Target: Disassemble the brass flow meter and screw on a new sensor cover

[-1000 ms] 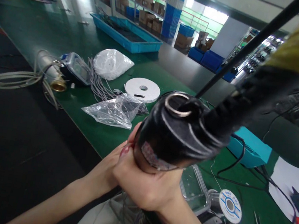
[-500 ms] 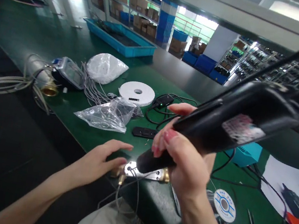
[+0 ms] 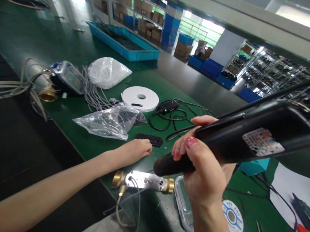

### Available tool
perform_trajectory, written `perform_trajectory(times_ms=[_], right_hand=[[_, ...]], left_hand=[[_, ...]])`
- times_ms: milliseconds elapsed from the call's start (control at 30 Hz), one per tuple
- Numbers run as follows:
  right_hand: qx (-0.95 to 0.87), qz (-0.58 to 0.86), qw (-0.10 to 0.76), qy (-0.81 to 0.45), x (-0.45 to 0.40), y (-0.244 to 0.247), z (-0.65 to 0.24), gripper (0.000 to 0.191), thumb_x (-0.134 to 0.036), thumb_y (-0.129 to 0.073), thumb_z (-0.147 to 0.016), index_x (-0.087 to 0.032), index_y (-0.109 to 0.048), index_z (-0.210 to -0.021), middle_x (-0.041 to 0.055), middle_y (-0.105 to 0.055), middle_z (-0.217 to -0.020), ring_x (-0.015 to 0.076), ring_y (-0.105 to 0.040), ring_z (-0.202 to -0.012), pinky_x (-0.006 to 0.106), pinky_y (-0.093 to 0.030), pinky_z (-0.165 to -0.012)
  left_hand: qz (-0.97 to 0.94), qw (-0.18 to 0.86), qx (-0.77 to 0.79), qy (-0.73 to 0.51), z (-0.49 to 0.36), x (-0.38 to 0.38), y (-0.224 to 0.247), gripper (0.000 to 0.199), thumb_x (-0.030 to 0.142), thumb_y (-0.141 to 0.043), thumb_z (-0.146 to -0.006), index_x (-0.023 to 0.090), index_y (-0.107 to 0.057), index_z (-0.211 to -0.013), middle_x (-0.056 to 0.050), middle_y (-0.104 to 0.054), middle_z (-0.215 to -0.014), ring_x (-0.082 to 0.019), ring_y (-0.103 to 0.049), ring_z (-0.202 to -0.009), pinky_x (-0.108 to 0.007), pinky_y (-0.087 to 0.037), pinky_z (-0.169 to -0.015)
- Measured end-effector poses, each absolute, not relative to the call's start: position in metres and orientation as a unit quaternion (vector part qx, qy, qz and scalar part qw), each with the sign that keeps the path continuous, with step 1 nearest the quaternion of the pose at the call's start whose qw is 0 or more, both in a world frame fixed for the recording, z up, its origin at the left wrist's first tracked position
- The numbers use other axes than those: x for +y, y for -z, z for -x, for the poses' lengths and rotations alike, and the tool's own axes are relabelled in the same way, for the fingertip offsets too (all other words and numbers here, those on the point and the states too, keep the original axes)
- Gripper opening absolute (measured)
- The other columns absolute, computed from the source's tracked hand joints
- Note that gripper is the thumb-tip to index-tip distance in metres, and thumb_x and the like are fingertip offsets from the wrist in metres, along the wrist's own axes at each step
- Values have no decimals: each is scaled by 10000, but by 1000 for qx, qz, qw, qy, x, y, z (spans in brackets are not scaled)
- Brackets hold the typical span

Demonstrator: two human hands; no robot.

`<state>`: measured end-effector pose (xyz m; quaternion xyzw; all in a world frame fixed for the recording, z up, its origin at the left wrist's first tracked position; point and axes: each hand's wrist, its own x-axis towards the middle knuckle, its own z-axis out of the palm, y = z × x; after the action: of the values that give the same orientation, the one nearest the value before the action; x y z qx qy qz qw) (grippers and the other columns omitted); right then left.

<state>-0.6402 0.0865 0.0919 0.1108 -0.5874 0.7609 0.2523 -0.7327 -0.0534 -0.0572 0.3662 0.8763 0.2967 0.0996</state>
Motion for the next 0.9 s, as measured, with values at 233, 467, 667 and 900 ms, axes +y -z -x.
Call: perform_trajectory(times_ms=[233, 467, 667, 900], right_hand=[[-566, -70, 300, -765, 82, -88, 644, 184, -131, -535, -677, -184, -565, -851, -60, -499, -512, 82, -456, -412, 247, -359, -449], [-552, -78, 316, -768, 74, -82, 648, 184, -129, -523, -664, -175, -552, -841, -66, -500, -499, 85, -452, -398, 246, -363, -436], [-545, -70, 308, -776, 69, -79, 648, 175, -145, -545, -670, -192, -544, -838, -69, -503, -506, 86, -451, -394, 251, -371, -432], [-544, -60, 316, -775, 65, -74, 647, 165, -137, -552, -681, -190, -553, -837, -68, -503, -503, 88, -460, -402, 252, -377, -443]], left_hand=[[-357, 99, 812, -451, 714, -77, 60, 82, 113, -580, -884, 152, -630, -832, -2, -608, -853, -135, -570, -792, -215, -421, -711], [-321, 96, 756, -562, 691, -99, 56, 95, 200, -571, -877, 162, -632, -815, 8, -609, -820, -129, -563, -775, -213, -415, -711], [-304, 95, 737, -597, 683, -102, 55, 107, 210, -570, -875, 163, -635, -804, -1, -599, -804, -137, -547, -763, -231, -399, -708], [-314, 45, 748, -584, 674, -103, 60, 99, 188, -559, -911, 166, -620, -836, -8, -588, -846, -140, -543, -803, -240, -409, -746]])
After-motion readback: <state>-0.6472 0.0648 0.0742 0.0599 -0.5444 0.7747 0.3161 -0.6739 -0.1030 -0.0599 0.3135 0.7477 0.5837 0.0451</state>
